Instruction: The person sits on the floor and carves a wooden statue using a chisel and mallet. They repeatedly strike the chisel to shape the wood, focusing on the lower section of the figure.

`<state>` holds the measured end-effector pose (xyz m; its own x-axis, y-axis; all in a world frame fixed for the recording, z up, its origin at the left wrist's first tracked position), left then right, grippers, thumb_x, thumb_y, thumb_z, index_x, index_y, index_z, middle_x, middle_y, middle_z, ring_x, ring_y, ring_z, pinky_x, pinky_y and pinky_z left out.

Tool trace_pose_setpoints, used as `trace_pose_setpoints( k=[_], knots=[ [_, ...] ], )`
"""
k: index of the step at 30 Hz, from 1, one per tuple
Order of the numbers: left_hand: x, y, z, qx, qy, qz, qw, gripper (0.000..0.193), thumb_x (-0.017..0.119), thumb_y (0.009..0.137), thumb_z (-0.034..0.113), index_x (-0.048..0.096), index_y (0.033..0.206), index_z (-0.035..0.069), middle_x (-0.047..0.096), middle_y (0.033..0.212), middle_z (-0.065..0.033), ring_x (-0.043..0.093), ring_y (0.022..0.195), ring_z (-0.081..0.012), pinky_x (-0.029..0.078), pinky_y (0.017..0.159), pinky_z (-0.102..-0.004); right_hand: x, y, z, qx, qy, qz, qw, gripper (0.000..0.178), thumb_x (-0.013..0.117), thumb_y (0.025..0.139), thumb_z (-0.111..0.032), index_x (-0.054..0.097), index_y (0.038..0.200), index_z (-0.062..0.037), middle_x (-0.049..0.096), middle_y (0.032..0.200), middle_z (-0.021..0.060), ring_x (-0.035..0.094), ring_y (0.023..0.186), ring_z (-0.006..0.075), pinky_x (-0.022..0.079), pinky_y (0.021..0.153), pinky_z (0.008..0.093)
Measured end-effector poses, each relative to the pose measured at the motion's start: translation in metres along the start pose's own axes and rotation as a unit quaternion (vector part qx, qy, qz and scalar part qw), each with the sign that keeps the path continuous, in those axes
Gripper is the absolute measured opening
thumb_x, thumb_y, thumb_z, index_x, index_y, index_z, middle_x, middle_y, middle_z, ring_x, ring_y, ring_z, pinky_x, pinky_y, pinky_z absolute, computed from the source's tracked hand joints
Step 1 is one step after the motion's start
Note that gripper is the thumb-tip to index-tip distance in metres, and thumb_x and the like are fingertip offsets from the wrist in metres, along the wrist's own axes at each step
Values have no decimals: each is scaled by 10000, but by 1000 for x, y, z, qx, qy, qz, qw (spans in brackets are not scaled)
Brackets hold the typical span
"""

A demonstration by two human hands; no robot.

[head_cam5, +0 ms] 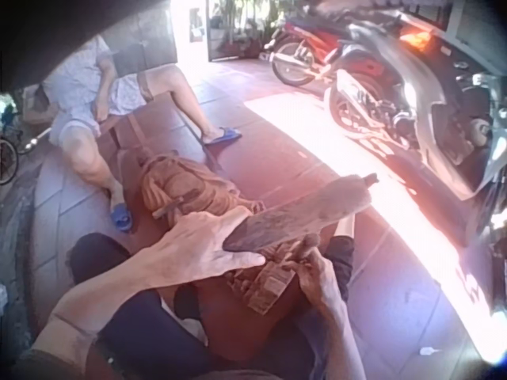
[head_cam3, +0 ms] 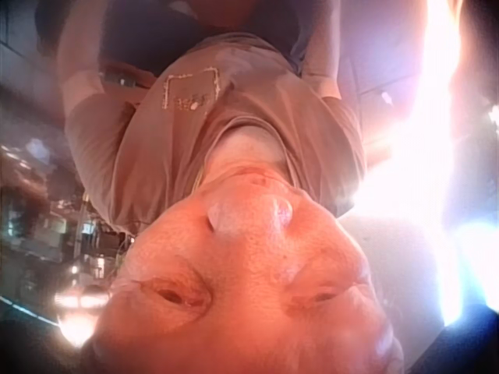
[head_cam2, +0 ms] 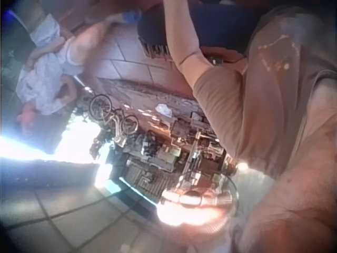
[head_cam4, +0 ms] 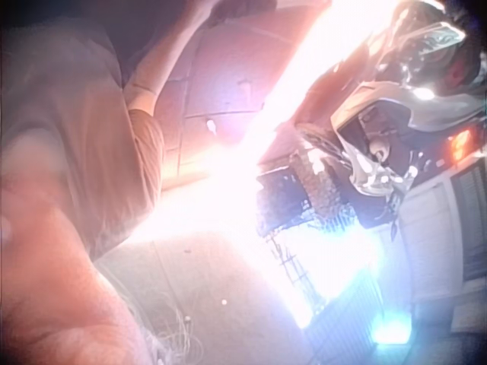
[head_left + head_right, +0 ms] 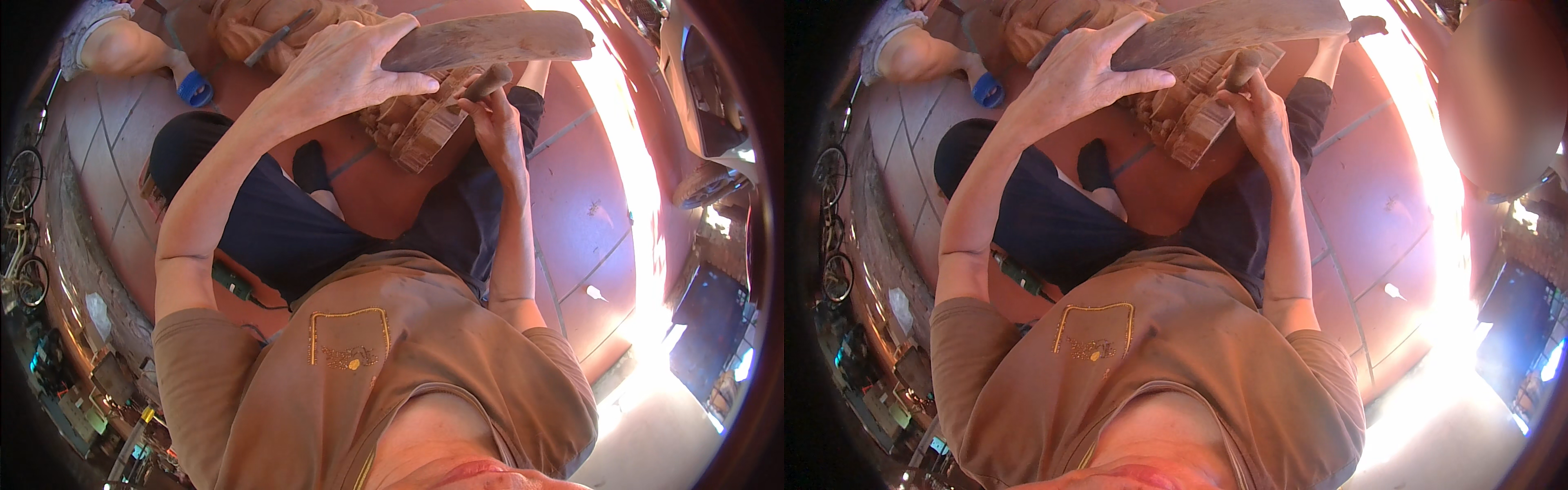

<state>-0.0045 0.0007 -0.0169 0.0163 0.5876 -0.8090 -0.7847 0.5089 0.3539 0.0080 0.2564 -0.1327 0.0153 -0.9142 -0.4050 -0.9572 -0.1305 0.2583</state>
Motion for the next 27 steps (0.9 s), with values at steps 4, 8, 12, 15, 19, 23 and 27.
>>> trace_pose_setpoints(
  k=[4, 8, 12, 15, 19, 23, 27],
  knots=[
    [3, -2, -3, 26, -2, 28, 999, 713, 767, 853, 513, 580, 1308, -3, 492, 547, -146, 496, 483, -210, 420, 545, -367, 0, 2, 3, -7, -34, 0, 999, 243, 708, 890, -50, 592, 1104, -42, 726, 905, 136, 722, 874, 272, 538, 777, 361],
    [0, -2, -2, 11, 3, 16, 1000, 716, 770, 849, 514, 581, 1313, 2, 495, 551, -148, 505, 494, -208, 425, 552, -375, 1, 2, 1, 1, -12, 4, 1000, 249, 713, 883, -54, 591, 1100, -45, 726, 917, 153, 724, 873, 309, 538, 763, 382],
    [0, -2, -1, 13, 10, 19, 1000, 722, 774, 846, 510, 579, 1316, -3, 504, 559, -151, 510, 494, -209, 431, 554, -374, 0, 1, 4, -14, -56, 7, 998, 273, 727, 875, -64, 593, 1112, -44, 731, 931, 158, 720, 884, 339, 539, 758, 396],
    [1, -1, -1, 21, 3, 23, 1000, 733, 784, 837, 507, 578, 1316, -9, 507, 563, -156, 517, 495, -210, 432, 548, -369, 0, 1, 5, -25, -56, 1, 998, 292, 737, 868, -70, 595, 1123, -47, 735, 939, 160, 719, 889, 354, 541, 749, 404],
    [-4, 0, 4, -3, -27, 25, 999, 740, 808, 817, 489, 579, 1304, -20, 547, 616, -178, 554, 521, -220, 449, 553, -362, 2, 1, 5, -39, -74, 5, 997, 300, 740, 862, -63, 597, 1125, -53, 737, 940, 164, 720, 885, 360, 542, 730, 408],
    [-13, 3, 15, 6, -59, 37, 998, 708, 822, 808, 460, 587, 1265, -27, 607, 722, -209, 590, 563, -248, 470, 571, -353, 4, -1, 1, -18, -108, 15, 994, 284, 730, 866, -53, 603, 1119, -59, 739, 936, 170, 723, 878, 357, 542, 720, 409],
    [-8, 1, 17, 19, -98, 4, 995, 608, 791, 837, 435, 580, 1195, -8, 649, 804, -261, 660, 721, -427, 501, 649, -459, 2, -4, -7, 2, -96, 5, 995, 258, 708, 884, -48, 609, 1121, -40, 743, 981, 177, 721, 895, 361, 533, 733, 402]
  ],
)
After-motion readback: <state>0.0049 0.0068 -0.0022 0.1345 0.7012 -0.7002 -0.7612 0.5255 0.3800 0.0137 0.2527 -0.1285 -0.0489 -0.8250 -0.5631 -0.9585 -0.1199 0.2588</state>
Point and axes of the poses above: each hand's wrist, its own y-axis towards the middle knuckle, its own x-axis out of the palm, z = x × y, the point moved 1 cm from there along y, towards the middle knuckle
